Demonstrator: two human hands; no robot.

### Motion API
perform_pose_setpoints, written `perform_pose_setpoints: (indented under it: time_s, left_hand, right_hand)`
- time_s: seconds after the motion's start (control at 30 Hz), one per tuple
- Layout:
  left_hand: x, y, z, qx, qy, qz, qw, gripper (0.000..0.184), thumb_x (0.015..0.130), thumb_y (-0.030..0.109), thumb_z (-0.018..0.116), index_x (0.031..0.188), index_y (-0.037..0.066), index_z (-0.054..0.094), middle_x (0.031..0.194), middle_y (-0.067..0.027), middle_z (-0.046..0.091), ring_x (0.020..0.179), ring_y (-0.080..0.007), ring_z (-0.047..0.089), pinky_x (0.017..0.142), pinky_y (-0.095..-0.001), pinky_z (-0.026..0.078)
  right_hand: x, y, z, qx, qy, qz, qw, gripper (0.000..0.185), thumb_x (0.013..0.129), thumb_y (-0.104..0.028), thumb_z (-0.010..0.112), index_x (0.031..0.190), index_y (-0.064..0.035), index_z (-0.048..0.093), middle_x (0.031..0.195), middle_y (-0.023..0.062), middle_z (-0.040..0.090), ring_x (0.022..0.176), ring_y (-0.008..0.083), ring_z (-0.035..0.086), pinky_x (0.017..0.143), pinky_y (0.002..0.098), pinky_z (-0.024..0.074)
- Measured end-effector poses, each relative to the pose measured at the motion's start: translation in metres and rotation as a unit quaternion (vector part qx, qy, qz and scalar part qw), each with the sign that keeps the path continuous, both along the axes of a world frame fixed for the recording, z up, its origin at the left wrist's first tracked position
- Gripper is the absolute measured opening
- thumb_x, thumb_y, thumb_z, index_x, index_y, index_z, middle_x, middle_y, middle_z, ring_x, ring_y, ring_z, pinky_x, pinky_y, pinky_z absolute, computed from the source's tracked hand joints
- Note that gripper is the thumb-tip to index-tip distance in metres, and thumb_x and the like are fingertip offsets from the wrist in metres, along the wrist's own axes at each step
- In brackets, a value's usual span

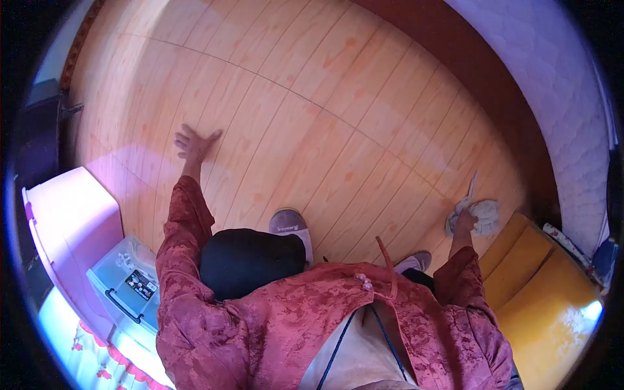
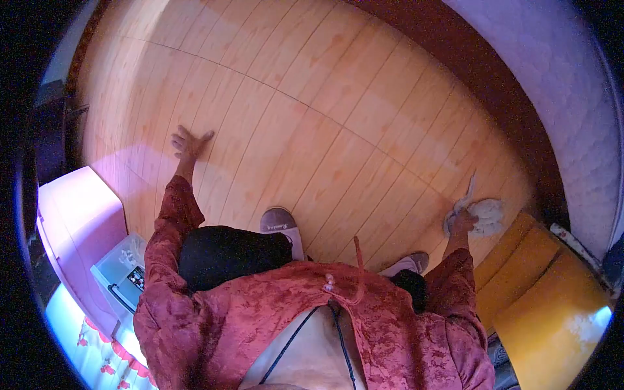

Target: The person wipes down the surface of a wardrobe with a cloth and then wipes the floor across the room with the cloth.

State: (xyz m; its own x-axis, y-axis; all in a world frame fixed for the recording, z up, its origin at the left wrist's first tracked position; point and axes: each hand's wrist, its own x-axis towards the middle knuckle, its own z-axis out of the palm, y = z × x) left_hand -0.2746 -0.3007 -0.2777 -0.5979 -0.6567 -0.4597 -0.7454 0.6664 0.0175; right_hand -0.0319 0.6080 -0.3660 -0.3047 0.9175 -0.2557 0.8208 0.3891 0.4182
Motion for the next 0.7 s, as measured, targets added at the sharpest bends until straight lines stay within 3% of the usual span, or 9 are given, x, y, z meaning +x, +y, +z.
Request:
perform_pose_setpoints:
  time_s: [0.07,0.13,0.17,0.23,0.27,0.3,0.4,0.57,0.7]
  left_hand:
    - [0.001,-0.003,-0.003,0.011,-0.013,-0.008,1.000,0.138,0.057,0.066,0.076,0.146,0.006,-0.012,0.150,-0.0287,-0.014,0.139,-0.0425,-0.015,0.106,-0.0659,0.003]
    - [0.001,-0.003,0.005,0.036,-0.030,-0.028,0.998,0.143,0.055,0.065,0.078,0.145,0.007,-0.017,0.148,-0.0312,-0.017,0.138,-0.0441,-0.018,0.105,-0.0671,0.001]
    - [0.000,-0.002,0.007,0.040,-0.030,-0.029,0.998,0.145,0.054,0.064,0.079,0.144,0.006,-0.017,0.148,-0.0319,-0.017,0.138,-0.0449,-0.018,0.105,-0.0675,0.001]
    - [0.000,-0.002,0.009,0.048,-0.033,-0.030,0.998,0.148,0.051,0.062,0.082,0.144,0.005,-0.018,0.147,-0.0332,-0.018,0.137,-0.0467,-0.018,0.104,-0.0683,0.001]
    - [-0.001,-0.002,0.010,0.050,-0.033,-0.030,0.998,0.148,0.050,0.062,0.082,0.144,0.005,-0.018,0.147,-0.0337,-0.017,0.137,-0.0472,-0.018,0.104,-0.0684,0.001]
    - [0.000,-0.001,0.011,0.053,-0.034,-0.030,0.998,0.149,0.050,0.062,0.083,0.144,0.005,-0.018,0.146,-0.0341,-0.017,0.136,-0.0477,-0.018,0.104,-0.0684,0.001]
    - [0.003,-0.006,0.012,0.064,-0.019,-0.042,0.997,0.152,0.047,0.064,0.082,0.143,0.001,-0.017,0.146,-0.0361,-0.016,0.135,-0.0512,-0.018,0.102,-0.0704,0.001]
    - [0.004,-0.009,0.016,0.078,0.010,-0.053,0.996,0.151,0.046,0.070,0.078,0.144,0.000,-0.012,0.146,-0.0375,-0.013,0.134,-0.0542,-0.017,0.099,-0.0727,0.001]
    - [0.002,-0.012,0.031,0.106,0.013,-0.044,0.993,0.149,0.047,0.071,0.078,0.145,0.000,-0.009,0.146,-0.0372,-0.012,0.134,-0.0541,-0.016,0.100,-0.0721,0.000]
  right_hand:
    - [-0.080,-0.058,0.036,-0.043,0.229,-0.187,0.954,0.067,0.080,-0.040,0.060,0.133,-0.0046,0.040,0.131,0.0209,0.048,0.120,0.0398,0.047,0.096,0.0471,0.0422]
    - [-0.138,-0.120,0.022,0.029,0.222,-0.083,0.971,0.066,0.079,-0.042,0.061,0.133,-0.0068,0.042,0.132,0.0188,0.048,0.120,0.0368,0.048,0.096,0.0467,0.0422]
    - [-0.159,-0.127,-0.007,-0.145,0.421,-0.082,0.892,0.068,0.079,-0.040,0.063,0.135,-0.0068,0.040,0.133,0.0179,0.048,0.120,0.0351,0.049,0.097,0.0461,0.0415]
    - [-0.236,-0.255,0.065,-0.038,0.279,0.150,0.948,0.073,0.078,-0.031,0.068,0.139,-0.0091,0.036,0.135,0.0152,0.046,0.123,0.0314,0.047,0.097,0.0457,0.0412]
    - [-0.269,-0.305,0.078,-0.169,0.337,0.106,0.920,0.076,0.076,-0.027,0.071,0.140,-0.0097,0.035,0.138,0.0155,0.044,0.129,0.0309,0.040,0.102,0.0444,0.0356]
    - [-0.293,-0.383,0.124,-0.129,0.220,0.229,0.939,0.077,0.074,-0.026,0.072,0.140,-0.0094,0.035,0.141,0.0153,0.040,0.132,0.0318,0.034,0.106,0.0442,0.0308]
    - [-0.321,-0.486,0.094,-0.217,0.250,0.509,0.794,0.060,0.076,-0.024,0.068,0.129,-0.0087,0.044,0.139,0.0144,0.040,0.130,0.0337,0.035,0.105,0.0445,0.0301]
    - [-0.349,-0.634,0.151,-0.577,0.218,0.266,0.741,0.040,0.081,-0.012,0.055,0.120,-0.0028,0.049,0.116,0.0129,0.058,0.109,0.0272,0.055,0.089,0.0410,0.0462]
    - [-0.359,-0.664,0.191,-0.794,0.246,-0.017,0.555,0.036,0.085,-0.015,0.050,0.119,-0.0033,0.051,0.114,0.0117,0.060,0.102,0.0228,0.060,0.087,0.0362,0.0492]
